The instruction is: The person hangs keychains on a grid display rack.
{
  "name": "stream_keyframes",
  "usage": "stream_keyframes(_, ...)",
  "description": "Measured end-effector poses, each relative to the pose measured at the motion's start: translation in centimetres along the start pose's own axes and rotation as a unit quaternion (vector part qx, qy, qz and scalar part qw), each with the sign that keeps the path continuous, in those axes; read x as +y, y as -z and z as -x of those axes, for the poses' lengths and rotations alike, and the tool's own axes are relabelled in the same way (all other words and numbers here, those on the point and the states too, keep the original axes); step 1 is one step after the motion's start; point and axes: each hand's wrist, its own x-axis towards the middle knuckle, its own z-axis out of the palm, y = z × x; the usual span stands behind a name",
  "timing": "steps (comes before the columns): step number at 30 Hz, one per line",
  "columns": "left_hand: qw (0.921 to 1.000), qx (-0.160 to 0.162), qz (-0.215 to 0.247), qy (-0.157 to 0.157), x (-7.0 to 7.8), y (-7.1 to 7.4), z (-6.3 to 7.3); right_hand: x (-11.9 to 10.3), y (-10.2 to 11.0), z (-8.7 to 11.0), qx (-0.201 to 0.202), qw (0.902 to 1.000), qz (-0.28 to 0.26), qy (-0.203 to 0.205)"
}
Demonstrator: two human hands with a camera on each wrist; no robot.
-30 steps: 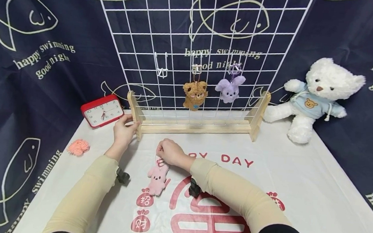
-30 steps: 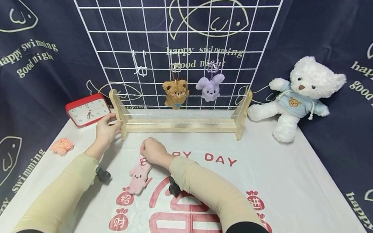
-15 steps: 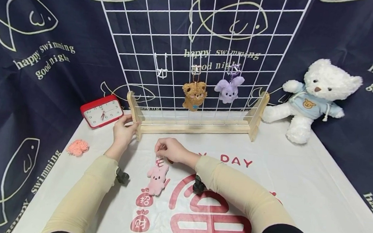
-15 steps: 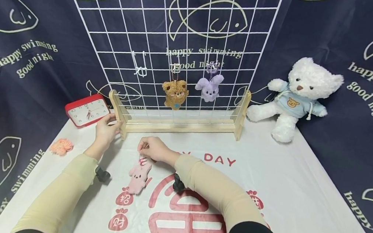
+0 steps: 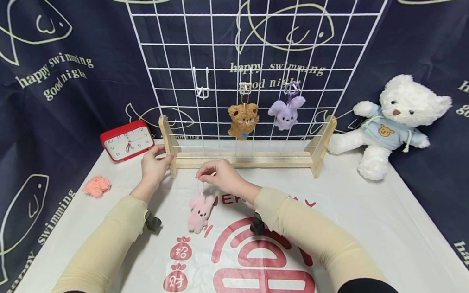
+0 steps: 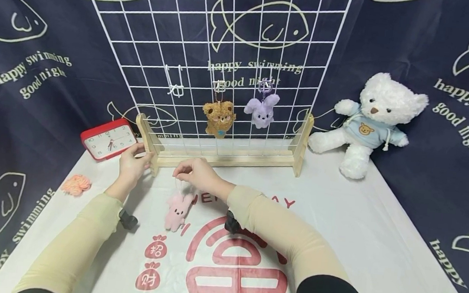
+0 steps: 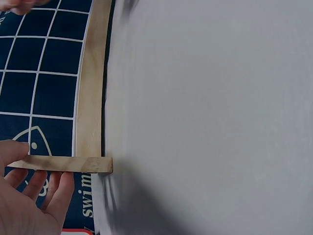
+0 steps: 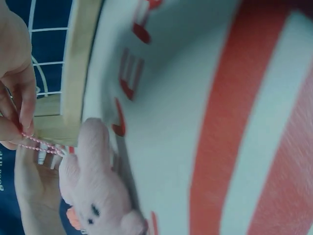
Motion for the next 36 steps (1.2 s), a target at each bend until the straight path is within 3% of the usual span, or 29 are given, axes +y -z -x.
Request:
stream_keyframes(10, 1.0000, 0.001, -0.003, -0.004, 0.1, 0.0, 0.1, -2.1, 2.5, -0.5, 0.014, 0.9994, -0.015, 0.028)
stream_keyframes(21, 1.0000, 0.000, 0.002, 0.001, 0.2, 0.0, 0.2, -3.3, 3.8, -1.0, 0.037, 0.9977, -0.012, 0.055)
stream_keyframes(36, 0.9999, 0.006, -0.012, -0.010, -0.2, -0.1, 0.0, -4.6, 4.8, -2.1, 0.107, 0.9879, -0.006, 0.112)
